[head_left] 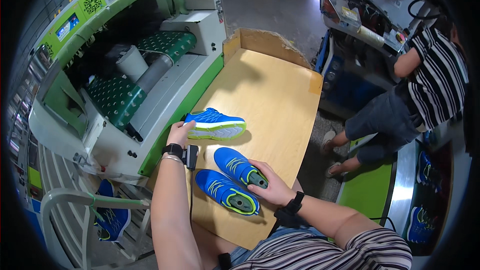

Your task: The recorder is seen assembling blue shoes by taking them from a conveyor belt, inspecting them, and placing them on a workstation.

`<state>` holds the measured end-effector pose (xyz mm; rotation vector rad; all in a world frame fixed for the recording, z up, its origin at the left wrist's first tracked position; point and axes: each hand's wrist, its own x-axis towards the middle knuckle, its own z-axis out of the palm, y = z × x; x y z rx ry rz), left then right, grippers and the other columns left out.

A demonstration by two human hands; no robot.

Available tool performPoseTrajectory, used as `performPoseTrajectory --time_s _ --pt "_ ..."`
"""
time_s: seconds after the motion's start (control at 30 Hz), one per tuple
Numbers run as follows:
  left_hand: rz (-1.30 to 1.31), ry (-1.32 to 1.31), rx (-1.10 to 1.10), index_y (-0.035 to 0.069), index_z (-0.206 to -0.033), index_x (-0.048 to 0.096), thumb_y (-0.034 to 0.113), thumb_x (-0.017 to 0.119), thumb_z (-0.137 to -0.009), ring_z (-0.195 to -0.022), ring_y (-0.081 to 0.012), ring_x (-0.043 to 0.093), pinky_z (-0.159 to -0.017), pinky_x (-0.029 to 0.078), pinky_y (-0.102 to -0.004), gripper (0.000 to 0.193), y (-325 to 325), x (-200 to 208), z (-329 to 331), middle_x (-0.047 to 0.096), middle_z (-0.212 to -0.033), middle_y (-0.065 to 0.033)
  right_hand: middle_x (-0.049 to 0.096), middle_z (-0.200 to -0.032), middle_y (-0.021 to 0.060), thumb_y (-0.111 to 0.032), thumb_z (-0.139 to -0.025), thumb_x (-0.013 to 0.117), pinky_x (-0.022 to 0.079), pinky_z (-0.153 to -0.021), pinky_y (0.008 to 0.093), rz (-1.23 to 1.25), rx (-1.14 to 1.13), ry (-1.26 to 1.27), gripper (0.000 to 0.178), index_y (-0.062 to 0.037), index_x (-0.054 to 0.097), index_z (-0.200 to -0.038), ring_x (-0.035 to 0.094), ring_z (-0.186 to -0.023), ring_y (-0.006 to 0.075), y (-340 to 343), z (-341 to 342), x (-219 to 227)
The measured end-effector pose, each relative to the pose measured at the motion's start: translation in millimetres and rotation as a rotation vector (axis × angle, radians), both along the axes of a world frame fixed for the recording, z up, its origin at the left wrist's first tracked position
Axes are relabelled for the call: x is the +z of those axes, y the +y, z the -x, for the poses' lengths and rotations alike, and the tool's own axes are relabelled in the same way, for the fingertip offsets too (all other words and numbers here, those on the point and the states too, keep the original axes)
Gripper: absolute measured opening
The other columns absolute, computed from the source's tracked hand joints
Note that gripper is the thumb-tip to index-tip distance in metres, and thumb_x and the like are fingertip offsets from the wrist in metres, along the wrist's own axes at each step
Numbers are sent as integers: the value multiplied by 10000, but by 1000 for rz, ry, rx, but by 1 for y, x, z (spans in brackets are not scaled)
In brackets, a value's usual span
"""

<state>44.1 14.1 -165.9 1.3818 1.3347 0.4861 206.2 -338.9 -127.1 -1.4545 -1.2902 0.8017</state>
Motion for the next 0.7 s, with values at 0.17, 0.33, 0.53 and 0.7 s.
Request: performPoseTrajectory --time_s 0.17,0.33,0.53,0.7 --pt "55 -332 -301 -51 -1398 484 213 782 -852 -1120 -206 602 -983 459 -325 676 -30 42 -8 635 -1238 -114 487 -1391 209 -207 -865 732 372 -1126 412 -8 -36 -35 709 -41 404 -1471 478 -1317 355 -6 -14 -3" --pt "389 -560 -514 8 -1452 454 157 779 -862 -1173 -169 594 -1042 454 -317 689 -82 70 -22 618 -1303 -91 496 -1380 212 -209 -856 743 382 -1112 415 -12 -48 -27 716 -48 411 -1469 491 -1297 360 -7 -18 -5" --pt "283 -552 -213 0 -1228 609 79 725 -847 -1012 -174 660 -954 503 -323 406 -114 97 -14 692 -1116 -91 498 -1380 216 -202 -844 755 382 -1114 413 -33 -33 -3 718 -48 423 -1462 494 -1298 359 -2 -7 -5" --pt "-155 -692 131 6 -1115 660 114 731 -858 -931 -127 629 -858 485 -265 287 -133 170 -8 685 -1014 -33 494 -1386 219 -189 -839 755 376 -1123 416 -47 -58 -14 714 -34 429 -1455 486 -1311 365 -4 -14 -9"
